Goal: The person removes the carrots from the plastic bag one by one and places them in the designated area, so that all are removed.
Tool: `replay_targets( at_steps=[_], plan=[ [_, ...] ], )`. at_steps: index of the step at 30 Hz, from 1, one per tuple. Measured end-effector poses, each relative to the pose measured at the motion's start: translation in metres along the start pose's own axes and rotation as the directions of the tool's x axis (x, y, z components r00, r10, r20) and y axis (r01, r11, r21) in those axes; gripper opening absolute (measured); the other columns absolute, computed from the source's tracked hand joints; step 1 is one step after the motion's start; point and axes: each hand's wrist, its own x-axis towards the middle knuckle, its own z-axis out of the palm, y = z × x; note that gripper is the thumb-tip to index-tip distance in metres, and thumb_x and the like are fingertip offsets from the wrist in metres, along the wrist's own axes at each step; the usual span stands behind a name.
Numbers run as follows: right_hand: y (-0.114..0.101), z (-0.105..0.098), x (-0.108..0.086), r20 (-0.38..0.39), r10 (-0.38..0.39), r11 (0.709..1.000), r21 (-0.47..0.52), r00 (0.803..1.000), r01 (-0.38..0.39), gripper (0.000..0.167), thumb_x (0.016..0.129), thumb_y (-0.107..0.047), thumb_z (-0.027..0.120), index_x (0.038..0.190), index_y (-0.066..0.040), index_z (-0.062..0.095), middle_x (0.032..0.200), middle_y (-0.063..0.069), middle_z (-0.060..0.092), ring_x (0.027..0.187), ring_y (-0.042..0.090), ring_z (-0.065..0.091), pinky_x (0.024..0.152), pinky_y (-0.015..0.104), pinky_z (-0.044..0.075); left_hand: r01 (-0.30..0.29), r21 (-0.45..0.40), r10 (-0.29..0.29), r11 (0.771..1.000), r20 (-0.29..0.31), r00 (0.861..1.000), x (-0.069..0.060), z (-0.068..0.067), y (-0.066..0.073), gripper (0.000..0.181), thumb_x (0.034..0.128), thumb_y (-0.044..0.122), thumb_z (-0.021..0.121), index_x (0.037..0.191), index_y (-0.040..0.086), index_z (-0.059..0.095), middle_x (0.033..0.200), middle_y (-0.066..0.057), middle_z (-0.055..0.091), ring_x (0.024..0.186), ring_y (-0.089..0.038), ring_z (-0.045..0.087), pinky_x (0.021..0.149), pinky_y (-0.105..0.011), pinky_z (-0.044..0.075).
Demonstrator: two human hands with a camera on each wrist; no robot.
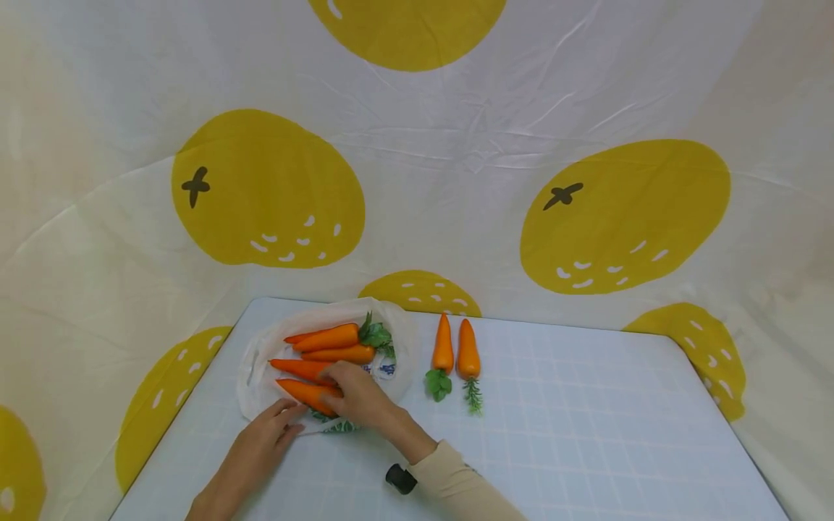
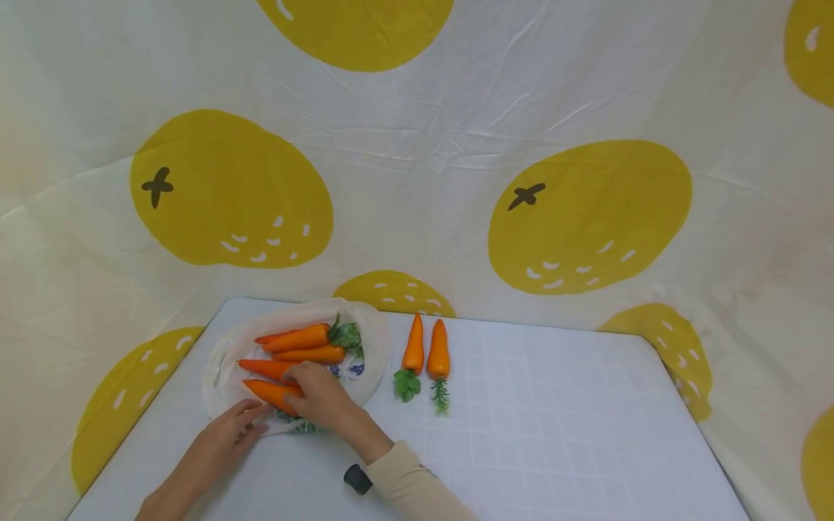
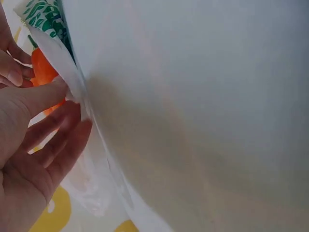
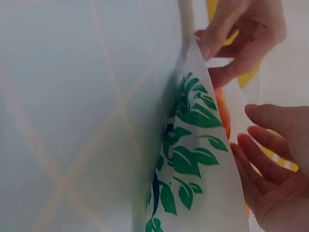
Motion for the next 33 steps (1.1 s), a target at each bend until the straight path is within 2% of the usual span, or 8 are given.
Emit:
replay_targets(
  at_steps=[4, 7, 10, 13, 17, 23, 27, 33],
  plan=[
    [-0.002, 0.007, 0.003, -0.011, -0.004, 0.997, -0.082, 1.0, 0.003, 0.009, 0.097, -0.019, 0.074, 0.1, -0.012, 0.07, 0.086, -0.01, 0.061, 0.08, 0.004, 0.053, 0.076, 0.011, 0.043, -0.032, 0.068, 0.033, 0.997, -0.018, 0.999, 0.0, 0.002, -0.003, 0.027, 0.0847, 0.006, 0.083, 0.111, 0.006, 0.077, 0.103, 0.0, 0.069, 0.093, -0.017, 0.064, 0.08, -0.042, 0.057],
    [-0.003, 0.012, 0.004, -0.024, -0.016, 0.988, -0.155, 1.0, 0.012, 0.01, 0.098, -0.023, 0.073, 0.1, -0.013, 0.07, 0.088, -0.009, 0.063, 0.085, 0.006, 0.056, 0.079, 0.011, 0.044, -0.038, 0.093, 0.04, 0.995, -0.016, 0.999, 0.001, 0.003, -0.006, 0.024, 0.0822, 0.008, 0.085, 0.106, 0.008, 0.078, 0.097, 0.001, 0.069, 0.088, -0.017, 0.062, 0.076, -0.041, 0.055],
    [-0.004, 0.017, 0.004, -0.048, -0.037, 0.971, -0.238, 0.998, 0.024, 0.013, 0.098, -0.026, 0.072, 0.101, -0.013, 0.071, 0.096, -0.007, 0.069, 0.094, 0.008, 0.059, 0.086, 0.014, 0.046, 0.011, 0.081, -0.014, 0.997, 0.035, 0.999, 0.002, 0.002, -0.008, 0.021, 0.0829, 0.011, 0.085, 0.103, 0.01, 0.078, 0.098, 0.001, 0.068, 0.09, -0.018, 0.061, 0.077, -0.042, 0.054],
    [-0.007, 0.021, 0.004, -0.079, -0.073, 0.944, -0.327, 0.994, 0.043, 0.014, 0.097, -0.027, 0.073, 0.097, -0.013, 0.07, 0.09, -0.006, 0.069, 0.091, 0.01, 0.061, 0.084, 0.015, 0.048, 0.082, 0.044, -0.086, 0.996, 0.09, 0.992, 0.004, 0.0, -0.007, 0.02, 0.0843, 0.011, 0.084, 0.103, 0.009, 0.077, 0.1, -0.001, 0.067, 0.094, -0.022, 0.061, 0.082, -0.045, 0.055],
    [-0.011, 0.025, 0.005, -0.088, -0.098, 0.874, -0.485, 0.991, 0.043, 0.018, 0.094, -0.033, 0.076, 0.095, -0.015, 0.07, 0.082, -0.007, 0.065, 0.082, 0.012, 0.058, 0.078, 0.016, 0.045, 0.162, -0.009, -0.159, 0.987, 0.132, 0.978, 0.006, -0.003, -0.005, 0.019, 0.0852, 0.01, 0.083, 0.102, 0.006, 0.075, 0.102, -0.005, 0.068, 0.098, -0.028, 0.063, 0.088, -0.051, 0.054],
    [-0.014, 0.032, 0.006, -0.078, -0.118, 0.741, -0.67, 0.99, 0.036, 0.028, 0.09, -0.045, 0.078, 0.097, -0.019, 0.071, 0.076, -0.008, 0.06, 0.075, 0.012, 0.049, 0.075, 0.019, 0.039, 0.191, -0.039, -0.183, 0.981, 0.154, 0.971, 0.009, -0.006, -0.007, 0.021, 0.0845, 0.01, 0.084, 0.101, 0.003, 0.074, 0.1, -0.005, 0.066, 0.095, -0.027, 0.065, 0.088, -0.05, 0.055],
    [-0.014, 0.033, 0.006, -0.087, -0.12, 0.724, -0.69, 0.989, 0.027, 0.028, 0.088, -0.043, 0.08, 0.096, -0.018, 0.07, 0.076, -0.007, 0.058, 0.076, 0.012, 0.05, 0.074, 0.019, 0.04, 0.204, -0.078, -0.192, 0.976, 0.135, 0.972, 0.011, -0.007, -0.013, 0.021, 0.0837, 0.011, 0.085, 0.101, 0.005, 0.075, 0.095, -0.002, 0.065, 0.086, -0.019, 0.063, 0.079, -0.039, 0.057],
    [-0.012, 0.028, 0.003, -0.112, -0.105, 0.76, -0.65, 0.988, 0.007, 0.024, 0.085, -0.036, 0.083, 0.088, -0.017, 0.068, 0.072, -0.006, 0.055, 0.073, 0.012, 0.051, 0.07, 0.019, 0.041, 0.218, -0.147, -0.213, 0.965, 0.048, 0.976, 0.014, -0.011, -0.019, 0.015, 0.0849, 0.005, 0.083, 0.098, 0.005, 0.075, 0.089, -0.002, 0.065, 0.079, -0.017, 0.061, 0.068, -0.028, 0.055]
  ],
)
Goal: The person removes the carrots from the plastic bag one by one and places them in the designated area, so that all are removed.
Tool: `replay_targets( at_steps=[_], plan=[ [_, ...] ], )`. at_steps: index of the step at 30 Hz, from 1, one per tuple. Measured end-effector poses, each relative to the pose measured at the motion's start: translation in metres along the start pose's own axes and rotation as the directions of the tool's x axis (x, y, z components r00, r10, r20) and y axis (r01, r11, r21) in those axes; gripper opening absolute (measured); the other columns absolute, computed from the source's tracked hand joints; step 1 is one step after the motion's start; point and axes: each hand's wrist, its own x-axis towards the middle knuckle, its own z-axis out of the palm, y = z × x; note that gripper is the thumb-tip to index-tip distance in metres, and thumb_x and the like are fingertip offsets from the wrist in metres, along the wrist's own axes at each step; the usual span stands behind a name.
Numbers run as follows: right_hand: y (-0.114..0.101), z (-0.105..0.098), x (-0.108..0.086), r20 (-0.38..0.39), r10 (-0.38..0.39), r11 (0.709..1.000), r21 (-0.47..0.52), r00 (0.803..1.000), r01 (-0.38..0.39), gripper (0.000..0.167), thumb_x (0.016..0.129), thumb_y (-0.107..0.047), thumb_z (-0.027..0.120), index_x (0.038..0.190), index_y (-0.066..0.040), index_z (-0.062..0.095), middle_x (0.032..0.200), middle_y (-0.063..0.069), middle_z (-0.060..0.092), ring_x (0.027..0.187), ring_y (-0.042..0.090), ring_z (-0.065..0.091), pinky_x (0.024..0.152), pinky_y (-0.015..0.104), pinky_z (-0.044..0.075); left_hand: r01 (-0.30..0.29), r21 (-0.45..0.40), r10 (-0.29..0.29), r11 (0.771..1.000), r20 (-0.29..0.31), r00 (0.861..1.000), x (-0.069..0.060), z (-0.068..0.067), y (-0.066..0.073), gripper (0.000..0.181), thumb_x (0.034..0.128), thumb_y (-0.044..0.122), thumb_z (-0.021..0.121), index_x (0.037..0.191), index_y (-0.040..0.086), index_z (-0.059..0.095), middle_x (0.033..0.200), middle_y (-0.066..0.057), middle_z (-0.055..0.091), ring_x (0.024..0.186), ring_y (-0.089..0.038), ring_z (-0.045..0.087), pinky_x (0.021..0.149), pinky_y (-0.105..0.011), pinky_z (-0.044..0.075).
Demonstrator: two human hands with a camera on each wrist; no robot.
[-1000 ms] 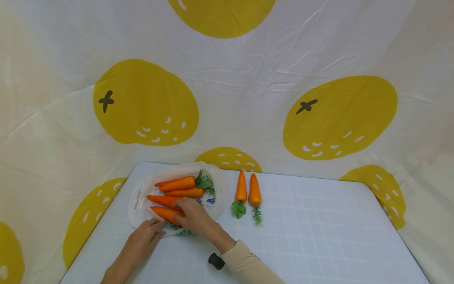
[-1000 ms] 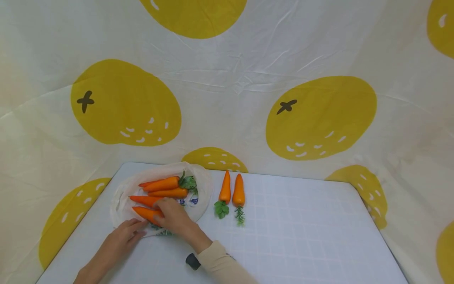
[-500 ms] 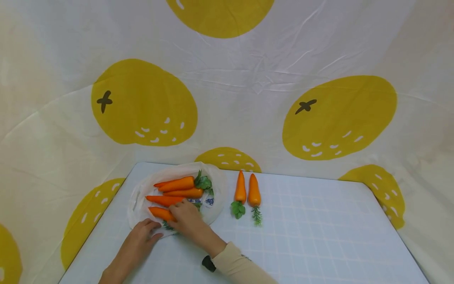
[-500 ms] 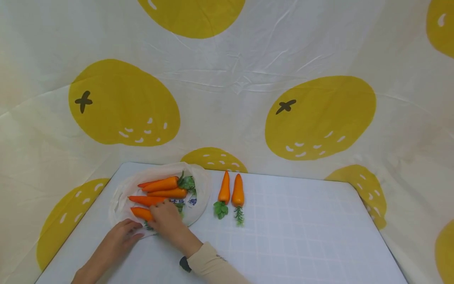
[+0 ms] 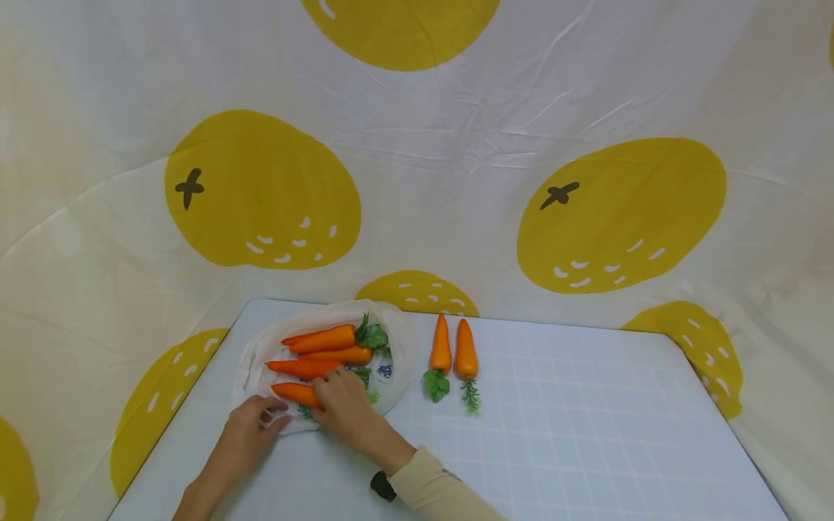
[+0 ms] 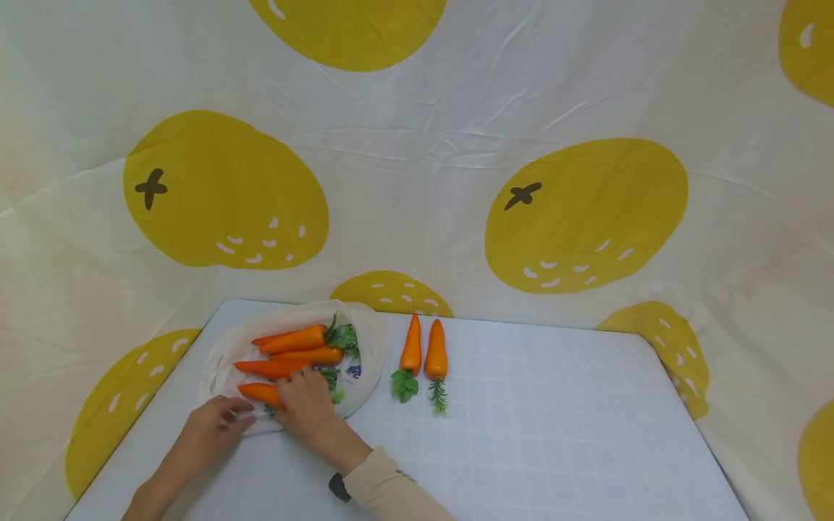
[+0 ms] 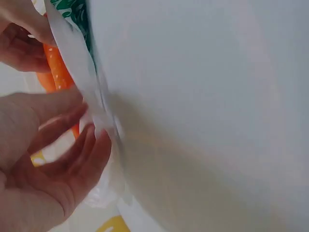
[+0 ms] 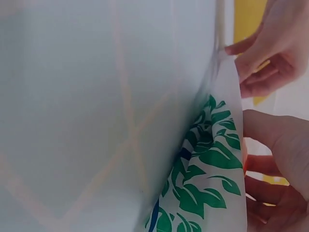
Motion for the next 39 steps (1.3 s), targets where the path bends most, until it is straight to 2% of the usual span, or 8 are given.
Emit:
replay_targets(
  at_steps=[4, 8, 18, 25, 29, 32, 35, 39],
  plan=[
    [0.003, -0.002, -0.002, 0.004, 0.03, 0.998, 0.055, 1.0, -0.031, 0.023, 0.085, -0.033, 0.083, 0.089, -0.015, 0.069, 0.071, -0.004, 0.054, 0.072, 0.013, 0.05, 0.065, 0.018, 0.038, 0.123, -0.046, -0.126, 0.991, -0.07, 0.99, 0.005, -0.001, 0.0, 0.013, 0.0886, 0.01, 0.08, 0.095, 0.001, 0.075, 0.086, -0.006, 0.07, 0.077, -0.021, 0.066, 0.067, -0.03, 0.055],
    [0.005, -0.006, -0.003, 0.004, 0.051, 0.993, 0.11, 0.999, -0.051, 0.029, 0.086, -0.034, 0.083, 0.099, -0.013, 0.069, 0.078, -0.003, 0.058, 0.076, 0.013, 0.051, 0.067, 0.018, 0.039, 0.282, -0.09, -0.289, 0.955, -0.077, 0.954, 0.011, -0.003, 0.0, 0.025, 0.0928, 0.02, 0.076, 0.097, -0.004, 0.073, 0.083, -0.008, 0.072, 0.078, -0.025, 0.067, 0.067, -0.033, 0.054],
    [0.016, -0.014, -0.003, 0.049, 0.131, 0.962, 0.236, 0.99, -0.139, 0.029, 0.084, -0.03, 0.083, 0.101, -0.01, 0.07, 0.083, -0.003, 0.058, 0.076, 0.011, 0.051, 0.062, 0.016, 0.038, 0.404, -0.117, -0.414, 0.907, -0.073, 0.908, 0.02, -0.002, 0.003, 0.035, 0.0925, 0.018, 0.074, 0.104, -0.013, 0.064, 0.088, -0.022, 0.07, 0.078, -0.032, 0.066, 0.067, -0.041, 0.057],
    [0.03, -0.023, 0.001, 0.066, 0.212, 0.842, 0.493, 0.975, -0.217, 0.033, 0.085, -0.02, 0.082, 0.113, -0.007, 0.069, 0.086, -0.002, 0.063, 0.071, 0.006, 0.05, 0.061, 0.014, 0.039, 0.45, -0.14, -0.462, 0.882, -0.064, 0.885, 0.022, 0.0, 0.002, 0.033, 0.0919, 0.012, 0.075, 0.108, -0.013, 0.061, 0.087, -0.022, 0.065, 0.072, -0.027, 0.061, 0.06, -0.03, 0.054],
    [0.038, -0.03, -0.001, 0.094, 0.243, 0.806, 0.534, 0.966, -0.255, 0.039, 0.088, -0.021, 0.08, 0.121, -0.003, 0.069, 0.104, 0.004, 0.07, 0.08, 0.008, 0.054, 0.066, 0.015, 0.043, 0.454, -0.137, -0.467, 0.88, -0.076, 0.881, 0.022, 0.001, 0.001, 0.032, 0.0912, 0.012, 0.075, 0.107, -0.012, 0.061, 0.086, -0.021, 0.065, 0.075, -0.029, 0.06, 0.06, -0.029, 0.05],
    [0.044, -0.032, -0.003, 0.088, 0.264, 0.771, 0.579, 0.961, -0.265, 0.039, 0.089, -0.021, 0.079, 0.121, -0.002, 0.069, 0.105, 0.004, 0.071, 0.082, 0.008, 0.055, 0.069, 0.015, 0.046, 0.457, -0.138, -0.47, 0.879, -0.083, 0.879, 0.022, 0.002, 0.001, 0.032, 0.0911, 0.012, 0.075, 0.107, -0.012, 0.061, 0.086, -0.021, 0.065, 0.076, -0.03, 0.06, 0.061, -0.03, 0.05],
    [0.051, -0.033, -0.005, 0.074, 0.295, 0.711, 0.649, 0.953, -0.27, 0.037, 0.091, -0.021, 0.078, 0.122, -0.002, 0.069, 0.104, 0.003, 0.071, 0.083, 0.009, 0.059, 0.071, 0.016, 0.049, 0.461, -0.138, -0.474, 0.877, -0.086, 0.876, 0.021, 0.002, 0.002, 0.031, 0.091, 0.011, 0.075, 0.106, -0.011, 0.061, 0.086, -0.022, 0.065, 0.077, -0.031, 0.06, 0.063, -0.033, 0.052],
    [0.059, -0.036, -0.007, 0.084, 0.353, 0.599, 0.745, 0.932, -0.294, 0.04, 0.093, -0.025, 0.077, 0.125, -0.003, 0.068, 0.112, 0.006, 0.072, 0.093, 0.016, 0.066, 0.08, 0.021, 0.055, 0.468, -0.136, -0.481, 0.873, -0.086, 0.872, 0.021, 0.002, 0.004, 0.031, 0.0909, 0.011, 0.075, 0.106, -0.011, 0.06, 0.087, -0.023, 0.065, 0.077, -0.031, 0.06, 0.064, -0.036, 0.054]
  ],
)
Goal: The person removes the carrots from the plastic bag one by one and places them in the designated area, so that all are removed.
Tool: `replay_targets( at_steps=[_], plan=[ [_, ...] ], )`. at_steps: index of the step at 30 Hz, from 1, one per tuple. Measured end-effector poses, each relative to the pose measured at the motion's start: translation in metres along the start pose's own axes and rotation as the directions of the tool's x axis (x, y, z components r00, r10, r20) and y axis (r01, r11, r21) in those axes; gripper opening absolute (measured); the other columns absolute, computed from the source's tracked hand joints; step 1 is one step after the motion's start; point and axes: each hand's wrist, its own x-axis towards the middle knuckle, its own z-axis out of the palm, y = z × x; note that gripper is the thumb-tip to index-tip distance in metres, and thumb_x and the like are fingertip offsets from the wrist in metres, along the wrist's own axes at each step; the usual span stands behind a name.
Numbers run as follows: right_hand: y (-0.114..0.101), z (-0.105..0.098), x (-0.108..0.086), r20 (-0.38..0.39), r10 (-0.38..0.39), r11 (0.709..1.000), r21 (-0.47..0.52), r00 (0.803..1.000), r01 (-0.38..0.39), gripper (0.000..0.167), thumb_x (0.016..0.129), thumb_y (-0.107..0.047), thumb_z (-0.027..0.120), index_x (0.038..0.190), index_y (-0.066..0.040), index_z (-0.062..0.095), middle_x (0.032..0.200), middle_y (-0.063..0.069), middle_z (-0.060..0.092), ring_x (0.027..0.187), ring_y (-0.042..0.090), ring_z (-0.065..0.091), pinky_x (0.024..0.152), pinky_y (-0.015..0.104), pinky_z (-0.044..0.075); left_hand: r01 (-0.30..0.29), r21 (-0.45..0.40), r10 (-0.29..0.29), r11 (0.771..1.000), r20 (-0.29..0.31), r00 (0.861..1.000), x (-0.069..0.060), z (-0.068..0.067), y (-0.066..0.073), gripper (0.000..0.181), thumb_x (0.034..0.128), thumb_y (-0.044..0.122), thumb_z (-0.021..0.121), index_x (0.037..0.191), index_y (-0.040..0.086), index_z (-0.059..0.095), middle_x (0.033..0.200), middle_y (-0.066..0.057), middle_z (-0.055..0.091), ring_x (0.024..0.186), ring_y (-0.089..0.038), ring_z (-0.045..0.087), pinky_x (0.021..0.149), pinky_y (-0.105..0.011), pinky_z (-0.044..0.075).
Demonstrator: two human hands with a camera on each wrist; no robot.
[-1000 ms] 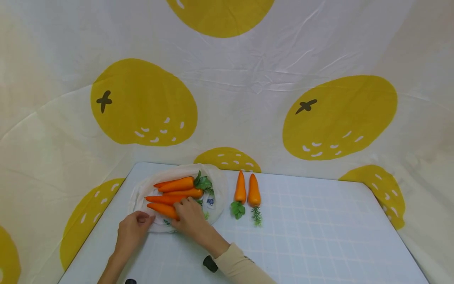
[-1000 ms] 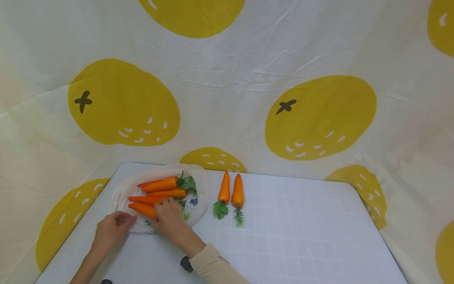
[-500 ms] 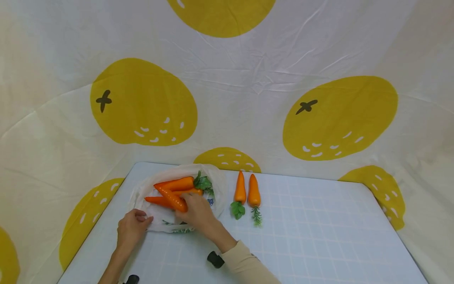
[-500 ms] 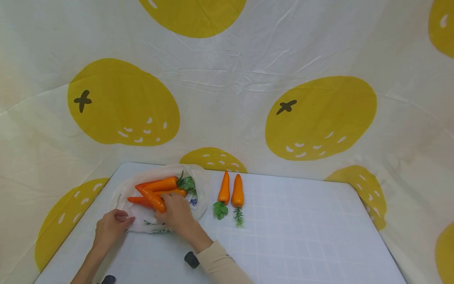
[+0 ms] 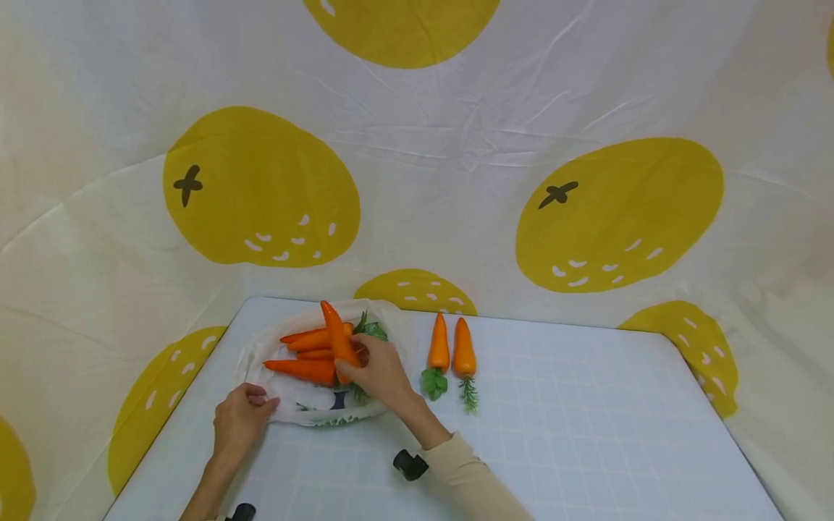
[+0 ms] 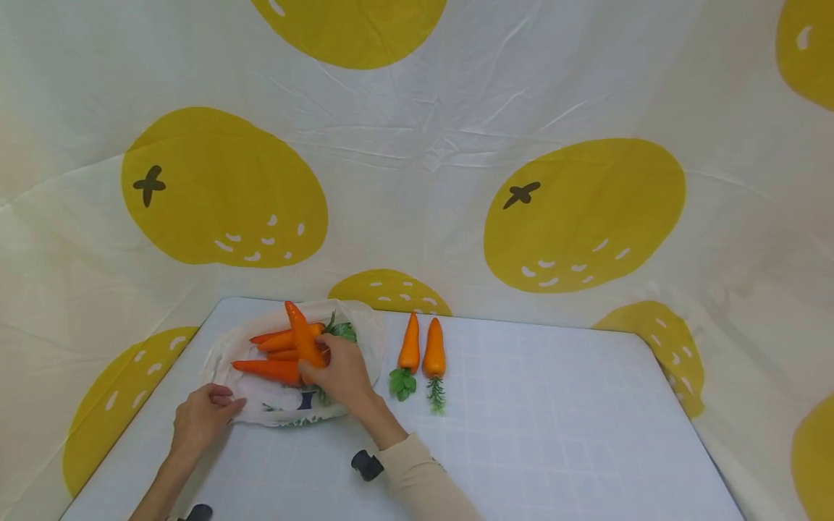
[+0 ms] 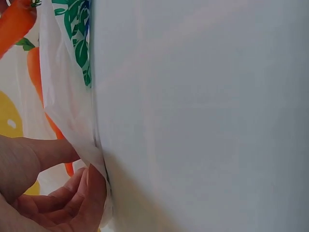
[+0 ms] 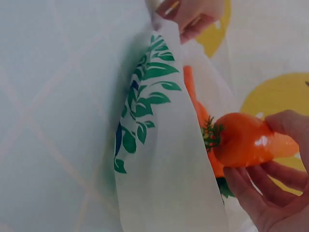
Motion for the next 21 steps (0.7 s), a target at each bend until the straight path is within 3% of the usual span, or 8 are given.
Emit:
replay_targets(
  at_steps=[7, 15, 21],
  plan=[
    [0.009, -0.015, 0.0, -0.064, 0.081, 0.982, 0.174, 0.995, -0.069, 0.043, 0.093, -0.027, 0.077, 0.127, -0.002, 0.067, 0.111, 0.009, 0.071, 0.1, 0.025, 0.066, 0.084, 0.027, 0.057, 0.008, 0.002, -0.008, 1.0, -0.003, 1.0, 0.001, 0.002, 0.001, 0.031, 0.0914, 0.012, 0.075, 0.107, -0.011, 0.06, 0.089, -0.024, 0.064, 0.078, -0.032, 0.061, 0.066, -0.039, 0.054],
    [0.019, -0.031, -0.003, -0.103, 0.154, 0.963, 0.239, 0.983, -0.126, 0.041, 0.095, -0.031, 0.076, 0.126, -0.006, 0.069, 0.114, 0.007, 0.072, 0.104, 0.023, 0.068, 0.09, 0.032, 0.057, 0.033, 0.003, -0.033, 0.999, 0.009, 0.999, 0.002, 0.002, 0.001, 0.032, 0.0922, 0.012, 0.074, 0.109, -0.01, 0.059, 0.09, -0.024, 0.064, 0.079, -0.032, 0.06, 0.066, -0.038, 0.054],
    [0.029, -0.045, -0.006, -0.087, 0.246, 0.93, 0.301, 0.965, -0.21, 0.045, 0.095, -0.036, 0.075, 0.13, -0.008, 0.068, 0.117, 0.007, 0.072, 0.107, 0.023, 0.067, 0.093, 0.034, 0.056, 0.025, 0.009, -0.025, 1.0, 0.012, 1.0, 0.002, 0.001, 0.001, 0.032, 0.0919, 0.013, 0.075, 0.109, -0.01, 0.06, 0.09, -0.023, 0.064, 0.079, -0.032, 0.06, 0.066, -0.037, 0.053]
  ],
)
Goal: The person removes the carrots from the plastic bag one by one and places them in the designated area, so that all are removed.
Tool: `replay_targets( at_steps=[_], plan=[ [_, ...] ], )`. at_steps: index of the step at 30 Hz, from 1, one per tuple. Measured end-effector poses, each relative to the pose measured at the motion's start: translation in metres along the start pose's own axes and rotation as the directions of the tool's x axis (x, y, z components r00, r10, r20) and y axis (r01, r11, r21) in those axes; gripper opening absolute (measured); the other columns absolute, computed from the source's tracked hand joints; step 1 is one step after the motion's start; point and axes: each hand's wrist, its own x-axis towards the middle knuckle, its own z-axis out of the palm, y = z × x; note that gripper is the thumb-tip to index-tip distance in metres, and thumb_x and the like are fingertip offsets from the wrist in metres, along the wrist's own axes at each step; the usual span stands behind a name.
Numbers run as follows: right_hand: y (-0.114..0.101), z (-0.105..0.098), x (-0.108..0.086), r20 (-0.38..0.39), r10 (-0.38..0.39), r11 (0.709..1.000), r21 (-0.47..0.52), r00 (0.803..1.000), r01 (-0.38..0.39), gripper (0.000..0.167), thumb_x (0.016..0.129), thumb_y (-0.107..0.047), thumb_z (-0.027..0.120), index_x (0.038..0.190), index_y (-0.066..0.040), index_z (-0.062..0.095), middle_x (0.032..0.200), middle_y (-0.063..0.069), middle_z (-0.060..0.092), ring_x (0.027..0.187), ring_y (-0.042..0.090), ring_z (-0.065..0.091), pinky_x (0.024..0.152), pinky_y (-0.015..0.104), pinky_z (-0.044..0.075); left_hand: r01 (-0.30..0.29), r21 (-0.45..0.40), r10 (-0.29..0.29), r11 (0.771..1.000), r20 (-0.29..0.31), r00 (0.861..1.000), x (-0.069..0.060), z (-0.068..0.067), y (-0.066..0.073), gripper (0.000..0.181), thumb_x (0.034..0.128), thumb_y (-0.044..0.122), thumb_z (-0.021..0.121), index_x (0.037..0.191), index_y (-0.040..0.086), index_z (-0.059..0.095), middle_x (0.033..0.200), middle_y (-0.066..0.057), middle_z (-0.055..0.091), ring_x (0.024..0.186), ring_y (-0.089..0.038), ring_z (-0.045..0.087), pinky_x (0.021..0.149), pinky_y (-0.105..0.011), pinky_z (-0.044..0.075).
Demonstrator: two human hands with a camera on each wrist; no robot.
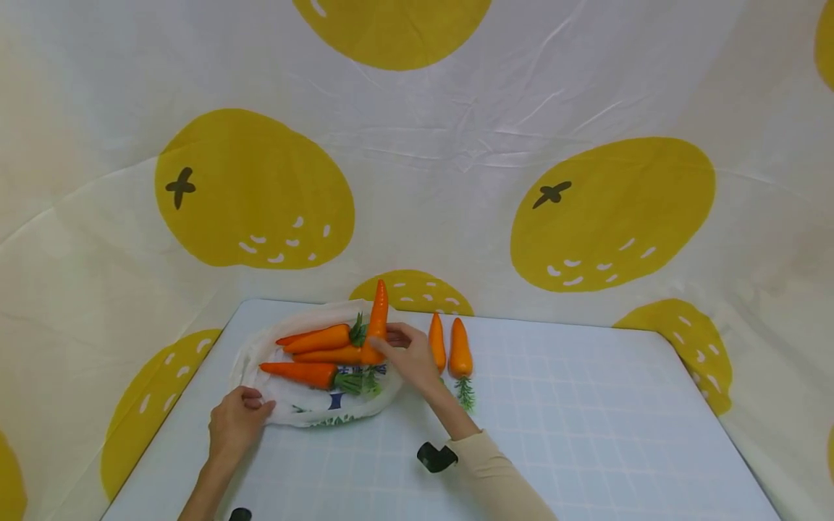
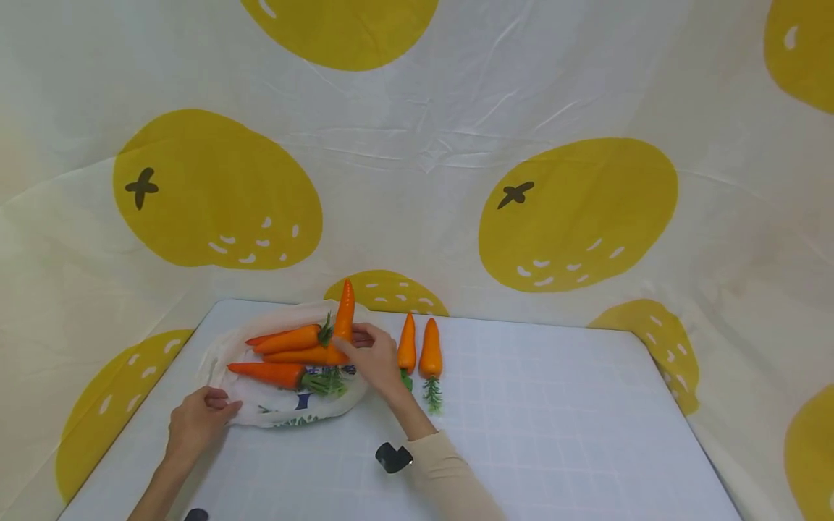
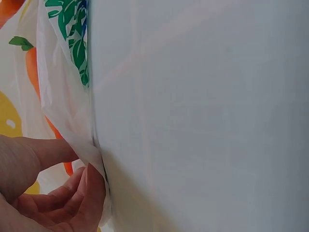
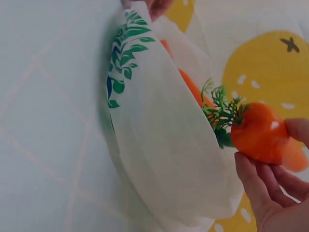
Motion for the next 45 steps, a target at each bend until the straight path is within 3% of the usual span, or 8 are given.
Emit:
replay_targets(
  at_steps=[6, 12, 19, 22, 27, 35, 41, 45],
  plan=[
    [0.003, -0.017, -0.001, -0.009, 0.088, 0.99, 0.111, 0.996, -0.087, 0.05, 0.094, -0.034, 0.077, 0.132, -0.004, 0.065, 0.116, 0.011, 0.07, 0.103, 0.023, 0.068, 0.087, 0.032, 0.059, -0.016, 0.003, 0.016, 1.0, 0.0, 1.0, 0.001, -0.001, -0.003, 0.033, 0.0913, 0.014, 0.075, 0.108, -0.01, 0.061, 0.089, -0.022, 0.066, 0.079, -0.032, 0.061, 0.064, -0.035, 0.051],
    [0.008, -0.029, 0.0, -0.044, 0.135, 0.973, 0.196, 0.99, -0.123, 0.052, 0.093, -0.031, 0.077, 0.132, 0.001, 0.064, 0.116, 0.015, 0.069, 0.098, 0.021, 0.07, 0.084, 0.033, 0.06, -0.037, 0.006, 0.037, 0.999, -0.005, 0.999, 0.001, -0.002, -0.006, 0.033, 0.0908, 0.014, 0.075, 0.108, -0.01, 0.061, 0.089, -0.022, 0.067, 0.08, -0.032, 0.062, 0.064, -0.036, 0.05],
    [0.011, -0.043, 0.001, -0.113, 0.187, 0.91, 0.395, 0.976, -0.128, 0.051, 0.095, -0.026, 0.075, 0.134, 0.003, 0.061, 0.125, 0.019, 0.066, 0.105, 0.021, 0.069, 0.088, 0.037, 0.059, -0.068, 0.005, 0.068, 0.998, -0.012, 0.998, 0.001, -0.001, -0.006, 0.033, 0.09, 0.015, 0.075, 0.106, -0.011, 0.062, 0.088, -0.022, 0.067, 0.08, -0.033, 0.063, 0.066, -0.038, 0.049],
    [0.01, -0.051, 0.001, -0.146, 0.2, 0.894, 0.432, 0.969, -0.119, 0.052, 0.094, -0.028, 0.077, 0.133, 0.002, 0.062, 0.125, 0.019, 0.066, 0.104, 0.021, 0.069, 0.088, 0.036, 0.06, -0.058, 0.005, 0.058, 0.998, -0.012, 0.998, 0.002, 0.0, -0.006, 0.033, 0.09, 0.015, 0.076, 0.106, -0.011, 0.061, 0.089, -0.022, 0.067, 0.081, -0.034, 0.063, 0.067, -0.04, 0.05],
    [0.01, -0.065, 0.001, -0.188, 0.202, 0.898, 0.426, 0.961, -0.105, 0.053, 0.093, -0.033, 0.077, 0.13, 0.003, 0.064, 0.122, 0.018, 0.068, 0.099, 0.02, 0.07, 0.087, 0.035, 0.06, -0.038, 0.004, 0.038, 0.999, -0.009, 0.999, 0.003, 0.001, -0.005, 0.034, 0.0906, 0.014, 0.076, 0.108, -0.011, 0.061, 0.09, -0.024, 0.066, 0.081, -0.034, 0.063, 0.071, -0.046, 0.053],
    [0.019, -0.095, -0.005, -0.206, 0.212, 0.921, 0.369, 0.955, -0.125, 0.051, 0.095, -0.036, 0.074, 0.13, 0.001, 0.065, 0.123, 0.016, 0.068, 0.104, 0.019, 0.069, 0.096, 0.042, 0.056, -0.026, 0.008, 0.027, 1.0, -0.002, 1.0, 0.003, 0.002, -0.004, 0.033, 0.0911, 0.013, 0.075, 0.109, -0.011, 0.06, 0.09, -0.024, 0.066, 0.08, -0.033, 0.062, 0.071, -0.046, 0.054],
    [0.03, -0.117, -0.01, -0.23, 0.225, 0.925, 0.354, 0.947, -0.134, 0.047, 0.094, -0.034, 0.076, 0.125, 0.0, 0.067, 0.115, 0.011, 0.07, 0.099, 0.019, 0.068, 0.089, 0.035, 0.059, -0.02, 0.01, 0.02, 1.0, -0.006, 1.0, 0.004, 0.003, -0.005, 0.034, 0.0911, 0.014, 0.075, 0.109, -0.011, 0.061, 0.09, -0.024, 0.066, 0.08, -0.032, 0.062, 0.07, -0.043, 0.055],
    [0.038, -0.129, -0.014, -0.232, 0.254, 0.931, 0.323, 0.939, -0.172, 0.052, 0.093, -0.039, 0.076, 0.128, -0.002, 0.068, 0.12, 0.012, 0.069, 0.101, 0.019, 0.068, 0.088, 0.032, 0.059, -0.042, 0.007, 0.042, 0.999, -0.009, 0.999, 0.003, 0.001, -0.006, 0.034, 0.0908, 0.015, 0.075, 0.108, -0.011, 0.061, 0.09, -0.024, 0.066, 0.081, -0.034, 0.063, 0.07, -0.045, 0.053]
  ],
)
